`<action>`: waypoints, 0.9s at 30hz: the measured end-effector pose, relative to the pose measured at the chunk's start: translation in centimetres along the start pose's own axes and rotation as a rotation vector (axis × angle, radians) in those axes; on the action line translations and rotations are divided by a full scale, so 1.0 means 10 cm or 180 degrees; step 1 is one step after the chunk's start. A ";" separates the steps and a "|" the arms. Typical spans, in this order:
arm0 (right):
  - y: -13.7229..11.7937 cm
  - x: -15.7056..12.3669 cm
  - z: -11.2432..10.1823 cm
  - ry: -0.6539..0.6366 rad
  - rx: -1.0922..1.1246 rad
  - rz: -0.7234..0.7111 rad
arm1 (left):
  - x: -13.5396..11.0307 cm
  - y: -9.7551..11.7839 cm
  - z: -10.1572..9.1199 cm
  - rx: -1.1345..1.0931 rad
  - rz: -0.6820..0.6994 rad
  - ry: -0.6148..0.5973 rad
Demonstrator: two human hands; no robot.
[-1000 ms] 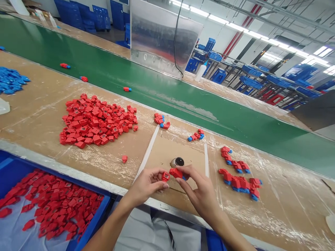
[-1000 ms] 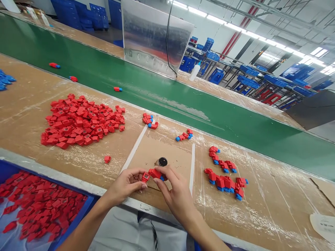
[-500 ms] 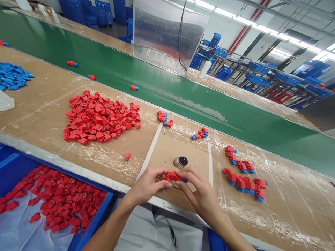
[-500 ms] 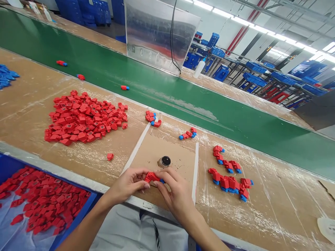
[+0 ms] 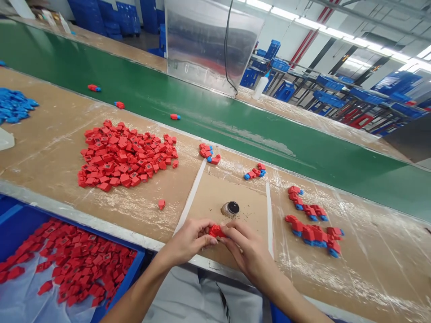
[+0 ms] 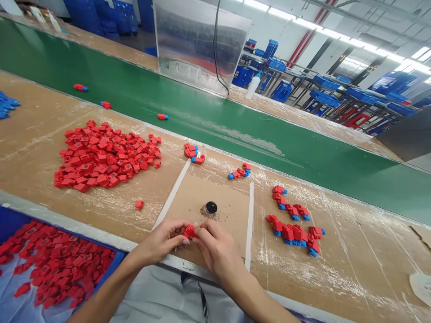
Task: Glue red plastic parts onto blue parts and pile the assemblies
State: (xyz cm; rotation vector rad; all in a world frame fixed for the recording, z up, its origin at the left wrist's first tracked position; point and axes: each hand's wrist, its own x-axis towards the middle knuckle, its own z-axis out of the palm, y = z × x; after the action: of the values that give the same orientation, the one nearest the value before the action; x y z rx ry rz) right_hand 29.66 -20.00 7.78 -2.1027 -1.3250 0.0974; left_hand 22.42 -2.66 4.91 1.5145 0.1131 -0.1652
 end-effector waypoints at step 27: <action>1.70 0.45 -0.85 0.0239 -0.1429 0.0996 | 0.74 0.61 -1.34 0.4340 -0.0484 0.1507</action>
State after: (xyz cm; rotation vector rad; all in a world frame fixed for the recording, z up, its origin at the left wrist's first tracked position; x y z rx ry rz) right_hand 48.50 -25.18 6.32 -2.6531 -1.0314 -0.1620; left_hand 31.13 10.71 8.88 2.8907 0.5797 0.0307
